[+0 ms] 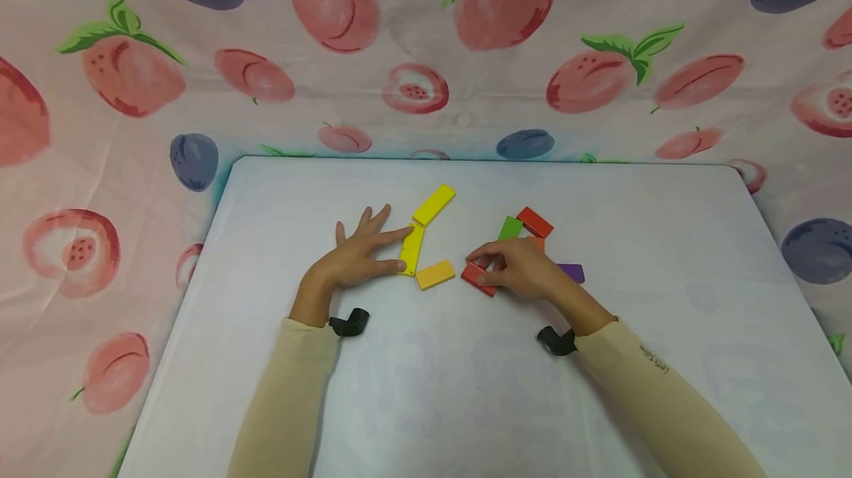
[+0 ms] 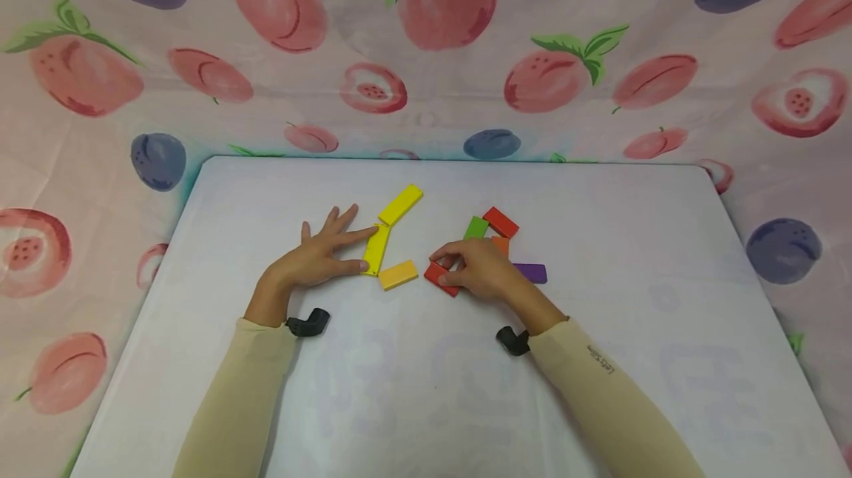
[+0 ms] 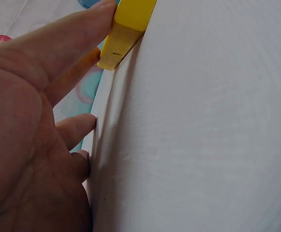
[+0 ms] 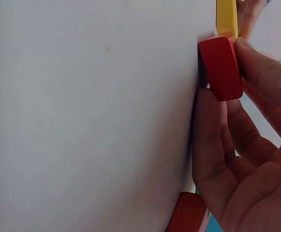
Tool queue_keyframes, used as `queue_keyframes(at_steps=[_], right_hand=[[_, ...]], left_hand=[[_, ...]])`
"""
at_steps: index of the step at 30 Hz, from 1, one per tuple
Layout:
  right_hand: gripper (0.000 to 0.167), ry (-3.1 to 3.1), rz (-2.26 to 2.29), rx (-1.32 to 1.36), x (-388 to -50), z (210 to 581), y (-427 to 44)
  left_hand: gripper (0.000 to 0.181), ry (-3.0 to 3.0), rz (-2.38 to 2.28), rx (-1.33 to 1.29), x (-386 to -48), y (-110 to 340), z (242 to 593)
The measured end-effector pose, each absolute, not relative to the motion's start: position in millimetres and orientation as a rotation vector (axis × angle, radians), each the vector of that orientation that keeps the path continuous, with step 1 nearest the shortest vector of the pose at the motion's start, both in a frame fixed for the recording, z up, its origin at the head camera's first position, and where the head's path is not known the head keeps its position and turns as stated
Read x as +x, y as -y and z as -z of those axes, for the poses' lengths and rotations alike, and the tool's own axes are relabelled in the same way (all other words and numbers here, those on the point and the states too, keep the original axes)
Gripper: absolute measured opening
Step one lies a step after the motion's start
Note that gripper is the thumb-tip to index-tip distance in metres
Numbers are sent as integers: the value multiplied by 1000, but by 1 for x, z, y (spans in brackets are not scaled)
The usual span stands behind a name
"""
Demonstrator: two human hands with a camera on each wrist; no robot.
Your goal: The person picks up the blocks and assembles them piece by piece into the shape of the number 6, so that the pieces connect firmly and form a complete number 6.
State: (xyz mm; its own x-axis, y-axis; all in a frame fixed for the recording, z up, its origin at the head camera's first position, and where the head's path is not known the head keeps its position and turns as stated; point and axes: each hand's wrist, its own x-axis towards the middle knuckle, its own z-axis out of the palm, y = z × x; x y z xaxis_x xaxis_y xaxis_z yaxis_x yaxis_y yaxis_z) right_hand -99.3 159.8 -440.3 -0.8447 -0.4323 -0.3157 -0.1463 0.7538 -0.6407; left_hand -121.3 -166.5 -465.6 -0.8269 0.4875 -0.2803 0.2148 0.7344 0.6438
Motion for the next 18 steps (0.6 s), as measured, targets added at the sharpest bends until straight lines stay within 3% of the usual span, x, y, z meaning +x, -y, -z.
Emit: queue_keyframes(at_steps=[18], right_hand=[[36,-2497,829,-416,-102,440,-155]], left_hand=[[65,-2501,-841,524,-122,166,466]])
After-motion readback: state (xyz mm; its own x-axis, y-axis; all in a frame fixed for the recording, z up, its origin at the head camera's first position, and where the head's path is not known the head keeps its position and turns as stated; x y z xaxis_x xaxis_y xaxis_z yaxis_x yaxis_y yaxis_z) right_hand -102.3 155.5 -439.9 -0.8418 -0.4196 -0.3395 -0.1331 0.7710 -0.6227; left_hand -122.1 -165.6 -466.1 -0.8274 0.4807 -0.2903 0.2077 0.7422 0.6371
